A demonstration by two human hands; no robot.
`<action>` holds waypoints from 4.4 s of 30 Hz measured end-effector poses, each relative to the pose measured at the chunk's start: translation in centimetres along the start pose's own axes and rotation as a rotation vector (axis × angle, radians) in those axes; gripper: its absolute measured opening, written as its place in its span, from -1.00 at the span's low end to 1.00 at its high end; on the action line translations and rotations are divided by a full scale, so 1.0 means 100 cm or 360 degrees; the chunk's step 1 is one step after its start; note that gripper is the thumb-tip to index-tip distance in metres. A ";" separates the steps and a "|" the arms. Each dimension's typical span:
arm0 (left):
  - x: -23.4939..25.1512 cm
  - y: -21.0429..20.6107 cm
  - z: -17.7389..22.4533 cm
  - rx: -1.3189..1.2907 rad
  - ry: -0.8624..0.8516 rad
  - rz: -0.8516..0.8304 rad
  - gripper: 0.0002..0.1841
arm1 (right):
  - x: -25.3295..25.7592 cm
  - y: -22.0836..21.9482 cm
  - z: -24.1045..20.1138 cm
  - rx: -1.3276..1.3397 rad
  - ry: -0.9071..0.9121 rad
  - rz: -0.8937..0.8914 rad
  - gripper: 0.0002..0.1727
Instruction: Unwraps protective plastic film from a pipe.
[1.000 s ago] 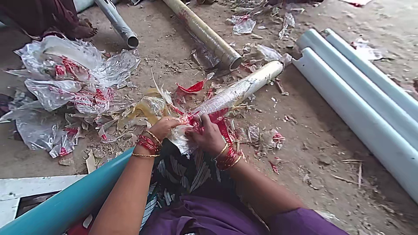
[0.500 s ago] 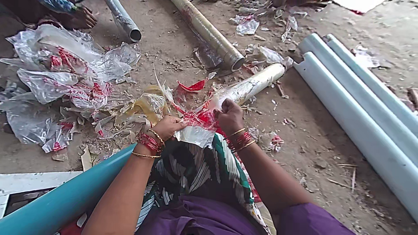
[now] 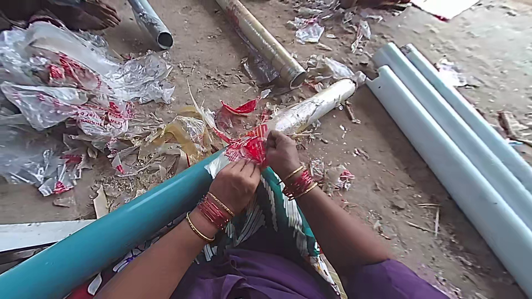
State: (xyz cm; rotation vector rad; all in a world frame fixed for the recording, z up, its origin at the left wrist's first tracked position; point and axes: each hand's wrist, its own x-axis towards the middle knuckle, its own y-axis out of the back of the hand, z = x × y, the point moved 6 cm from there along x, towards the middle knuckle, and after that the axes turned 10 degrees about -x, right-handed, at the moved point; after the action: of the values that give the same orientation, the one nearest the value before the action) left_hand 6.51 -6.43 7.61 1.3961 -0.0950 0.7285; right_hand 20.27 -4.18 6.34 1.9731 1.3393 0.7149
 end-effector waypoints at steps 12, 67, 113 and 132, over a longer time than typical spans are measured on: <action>-0.042 0.003 -0.019 -0.0018 -0.0029 -0.0062 -0.75 | 0.070 0.004 0.055 -0.0233 -0.0361 -0.0306 -0.96; 0.027 -0.032 -0.107 -0.0485 0.1475 -0.0942 -0.43 | 0.008 -0.019 0.019 -0.0574 -0.0170 -0.0282 -0.63; 0.025 -0.035 -0.102 -0.0390 0.1459 -0.0919 -0.44 | 0.008 0.029 -0.039 -0.0735 0.0182 -0.0456 -0.38; 0.074 -0.056 -0.096 -0.0271 0.1172 -0.1155 -0.41 | -0.008 -0.022 0.026 -0.0720 -0.0425 -0.0730 -0.42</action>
State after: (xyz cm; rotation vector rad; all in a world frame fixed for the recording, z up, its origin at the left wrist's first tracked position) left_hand 11.78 5.40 4.29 0.8313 0.8650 0.5528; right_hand 20.65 -4.91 2.93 1.2907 1.2669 0.4614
